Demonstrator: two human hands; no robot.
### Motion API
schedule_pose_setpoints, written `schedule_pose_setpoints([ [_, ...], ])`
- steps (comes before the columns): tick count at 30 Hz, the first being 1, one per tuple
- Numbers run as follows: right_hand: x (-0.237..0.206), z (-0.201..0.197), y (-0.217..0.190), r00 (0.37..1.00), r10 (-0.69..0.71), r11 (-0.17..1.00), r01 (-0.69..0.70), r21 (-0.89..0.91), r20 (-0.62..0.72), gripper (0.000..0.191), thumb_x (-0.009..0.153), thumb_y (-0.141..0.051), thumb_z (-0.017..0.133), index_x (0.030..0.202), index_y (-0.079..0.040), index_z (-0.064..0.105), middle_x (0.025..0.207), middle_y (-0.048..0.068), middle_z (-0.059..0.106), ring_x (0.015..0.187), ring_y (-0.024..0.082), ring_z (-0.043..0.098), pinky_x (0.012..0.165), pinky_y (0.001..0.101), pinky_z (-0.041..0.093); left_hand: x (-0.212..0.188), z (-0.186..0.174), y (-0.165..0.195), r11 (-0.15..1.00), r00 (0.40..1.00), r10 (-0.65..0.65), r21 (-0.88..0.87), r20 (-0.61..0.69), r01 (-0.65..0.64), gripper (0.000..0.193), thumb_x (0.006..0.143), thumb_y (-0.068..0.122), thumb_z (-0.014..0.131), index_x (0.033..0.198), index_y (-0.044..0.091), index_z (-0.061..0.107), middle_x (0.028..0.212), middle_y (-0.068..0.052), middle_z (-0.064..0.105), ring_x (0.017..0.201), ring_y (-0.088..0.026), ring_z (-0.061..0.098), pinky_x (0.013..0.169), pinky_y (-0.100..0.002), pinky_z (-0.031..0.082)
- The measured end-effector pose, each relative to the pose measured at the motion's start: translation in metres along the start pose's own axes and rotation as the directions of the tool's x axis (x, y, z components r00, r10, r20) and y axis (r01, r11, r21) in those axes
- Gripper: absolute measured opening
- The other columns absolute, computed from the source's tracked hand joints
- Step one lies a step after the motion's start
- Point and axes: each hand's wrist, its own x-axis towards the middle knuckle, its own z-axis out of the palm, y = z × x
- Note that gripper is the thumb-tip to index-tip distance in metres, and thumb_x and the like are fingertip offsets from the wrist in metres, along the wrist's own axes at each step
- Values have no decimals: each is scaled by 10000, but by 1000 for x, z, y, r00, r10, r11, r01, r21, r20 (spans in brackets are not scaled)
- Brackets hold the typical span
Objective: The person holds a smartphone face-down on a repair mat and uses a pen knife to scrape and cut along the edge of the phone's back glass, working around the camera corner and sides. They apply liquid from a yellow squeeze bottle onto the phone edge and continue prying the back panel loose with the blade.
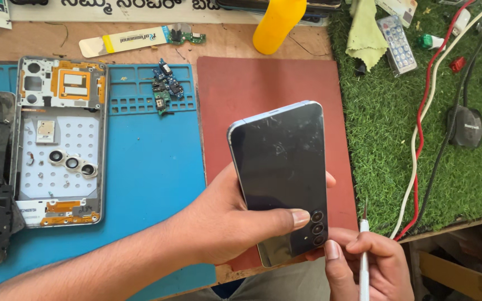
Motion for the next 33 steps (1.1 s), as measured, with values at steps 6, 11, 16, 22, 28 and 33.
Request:
schedule_pose_setpoints([
  [6,-4,10,7,993,-60,982,42,-182,-97,260,950,33,634,1083,-20,417,986,255,741,795,183,755,747,293,635,-1,1,-4,999,998,47,-28,31,-47,438,913,42,700,1344,42,620,1196,-18,721,1098,-70,674,984,-309,597],
  [11,-3,15,12,994,-87,963,65,-262,-74,246,959,21,635,1063,-21,415,996,259,746,777,162,735,732,286,613,-3,3,-5,999,999,51,13,7,-52,425,912,29,703,1331,34,634,1125,-39,721,1056,-83,680,947,-320,606],
  [16,-3,10,9,995,-60,996,55,-71,-75,265,991,38,602,1143,-26,394,1023,277,729,807,187,745,792,324,641,-1,3,-5,1000,1000,30,-8,-7,-30,433,904,41,707,1329,42,629,1129,-35,720,1062,-83,679,945,-320,608],
  [22,2,0,12,1000,6,979,0,202,-29,278,969,122,591,1149,-7,424,1048,348,700,879,279,750,835,403,642,1,3,-4,1000,1000,-1,-11,-8,1,437,896,48,711,1327,42,636,1138,-45,728,1066,-90,684,945,-325,609],
  [28,4,-1,13,1000,-7,975,13,223,-27,279,957,143,606,1140,7,445,1031,343,704,860,271,743,818,389,636,0,2,-3,999,999,45,-25,14,-45,435,909,45,705,1337,36,626,1198,-35,720,1110,-85,675,985,-327,603],
  [33,5,1,14,999,-45,969,49,242,-23,276,961,139,614,1137,4,451,952,325,711,840,263,746,795,381,643,2,2,-5,1000,1000,23,-6,10,-23,438,904,36,708,1334,37,630,1130,-41,725,1061,-80,681,945,-314,610],
])
